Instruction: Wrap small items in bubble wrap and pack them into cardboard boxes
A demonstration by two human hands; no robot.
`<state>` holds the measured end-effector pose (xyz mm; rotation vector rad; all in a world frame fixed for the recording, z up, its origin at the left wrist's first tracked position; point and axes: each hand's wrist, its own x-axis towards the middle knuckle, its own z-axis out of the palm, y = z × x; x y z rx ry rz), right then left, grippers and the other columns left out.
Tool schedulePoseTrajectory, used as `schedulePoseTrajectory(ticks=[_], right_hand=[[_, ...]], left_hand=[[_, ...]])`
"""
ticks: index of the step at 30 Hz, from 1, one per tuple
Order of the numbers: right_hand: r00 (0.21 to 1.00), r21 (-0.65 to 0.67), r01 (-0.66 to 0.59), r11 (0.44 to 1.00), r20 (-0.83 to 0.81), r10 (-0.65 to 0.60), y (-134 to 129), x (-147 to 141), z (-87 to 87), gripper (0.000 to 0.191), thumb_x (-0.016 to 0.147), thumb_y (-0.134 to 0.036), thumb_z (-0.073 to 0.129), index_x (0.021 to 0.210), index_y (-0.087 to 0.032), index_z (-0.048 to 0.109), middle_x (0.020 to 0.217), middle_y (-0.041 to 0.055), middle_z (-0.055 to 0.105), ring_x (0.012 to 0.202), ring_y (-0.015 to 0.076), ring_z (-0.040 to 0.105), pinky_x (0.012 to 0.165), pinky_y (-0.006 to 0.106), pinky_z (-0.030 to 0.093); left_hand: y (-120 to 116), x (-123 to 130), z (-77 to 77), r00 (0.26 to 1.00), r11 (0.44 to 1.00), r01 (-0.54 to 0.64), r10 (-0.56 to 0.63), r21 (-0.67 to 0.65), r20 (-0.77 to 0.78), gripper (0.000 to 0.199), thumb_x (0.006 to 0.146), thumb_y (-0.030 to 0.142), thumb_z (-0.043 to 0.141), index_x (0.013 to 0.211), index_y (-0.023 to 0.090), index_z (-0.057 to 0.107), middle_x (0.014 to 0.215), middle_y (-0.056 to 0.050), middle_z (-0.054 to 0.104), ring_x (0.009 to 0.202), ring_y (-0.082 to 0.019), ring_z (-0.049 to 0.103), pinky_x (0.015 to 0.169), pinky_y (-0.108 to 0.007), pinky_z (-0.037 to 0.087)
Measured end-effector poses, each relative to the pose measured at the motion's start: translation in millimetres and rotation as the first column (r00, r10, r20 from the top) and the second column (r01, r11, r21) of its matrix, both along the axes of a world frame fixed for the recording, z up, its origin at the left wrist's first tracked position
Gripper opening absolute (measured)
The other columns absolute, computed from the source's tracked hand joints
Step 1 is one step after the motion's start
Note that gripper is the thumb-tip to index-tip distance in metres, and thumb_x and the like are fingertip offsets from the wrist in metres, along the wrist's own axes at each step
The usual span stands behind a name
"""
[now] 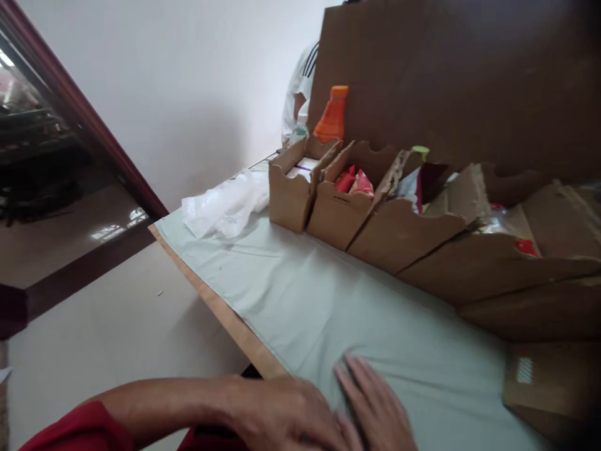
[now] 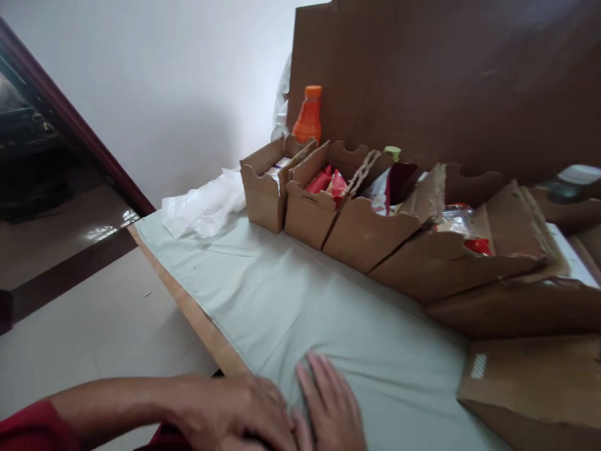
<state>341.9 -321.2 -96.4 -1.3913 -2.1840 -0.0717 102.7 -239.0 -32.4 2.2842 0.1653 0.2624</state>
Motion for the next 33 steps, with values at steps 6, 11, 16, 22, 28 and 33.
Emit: schedulePoseTrajectory(ticks=[6,11,16,22,28,33], right_hand=[[0.975,0.021,-0.222,0.975,0.030,0.221,45,-72,20.2,0.037,0.091,-0.023,0.059,0.126,-0.022,0.070,0.140,0.0105,0.068,0.130,0.0287,0.065,0.100,0.044,0.060],[0.976,-0.008,-0.212,0.977,-0.059,0.211,52,-62,13.9,0.030,0.091,-0.019,0.061,0.119,-0.023,0.072,0.131,0.0101,0.073,0.123,0.0281,0.070,0.094,0.042,0.064],[0.974,-0.015,-0.204,0.979,-0.102,0.201,52,-62,13.2,0.029,0.092,-0.019,0.060,0.118,-0.026,0.073,0.128,0.0085,0.075,0.119,0.0282,0.072,0.091,0.043,0.065],[0.965,-0.067,-0.182,0.981,-0.202,0.165,46,-64,19.6,0.030,0.094,-0.019,0.061,0.119,-0.027,0.074,0.131,0.0076,0.074,0.121,0.0276,0.071,0.098,0.043,0.063],[0.694,-0.447,-0.190,0.874,-0.691,-0.203,49,-61,41.6,0.048,0.094,-0.044,0.068,0.139,-0.029,0.064,0.137,0.0115,0.069,0.122,0.0282,0.070,0.098,0.041,0.061],[0.124,-0.544,-0.272,0.794,-0.838,-0.532,57,-42,63.4,0.071,0.076,-0.068,0.077,0.127,-0.020,0.068,0.123,0.0152,0.075,0.107,0.0296,0.074,0.089,0.041,0.061]], left_hand=[[139,-92,49.4,0.492,0.439,-0.867,0.829,0.237,0.266,0.028,0.097,0.033,0.057,0.114,0.022,0.077,0.138,-0.013,0.067,0.131,-0.031,0.060,0.112,-0.054,0.049],[248,-121,40.7,0.216,0.149,-0.842,0.974,0.519,0.071,0.042,0.094,0.041,0.066,0.128,0.018,0.072,0.169,-0.019,0.032,0.157,-0.042,0.026,0.125,-0.062,0.024],[282,-122,24.9,0.222,0.193,-0.801,0.975,0.567,-0.018,0.051,0.100,0.043,0.052,0.140,0.012,0.059,0.162,-0.023,0.043,0.156,-0.038,0.029,0.123,-0.063,0.024],[255,-132,44.6,0.215,0.029,-0.857,0.928,0.515,0.304,0.057,0.099,0.038,0.047,0.148,0.009,0.047,0.159,-0.023,0.047,0.153,-0.035,0.038,0.124,-0.056,0.028],[131,-69,50.3,0.696,0.293,-0.662,0.581,0.689,0.422,0.050,0.096,0.023,0.052,0.145,0.011,0.049,0.150,-0.019,0.059,0.152,-0.032,0.041,0.127,-0.057,0.025],[29,12,2.2,0.957,0.631,-0.276,0.247,0.725,0.150,0.039,0.095,0.018,0.050,0.132,0.007,0.059,0.155,-0.021,0.053,0.153,-0.032,0.039,0.130,-0.057,0.020]])
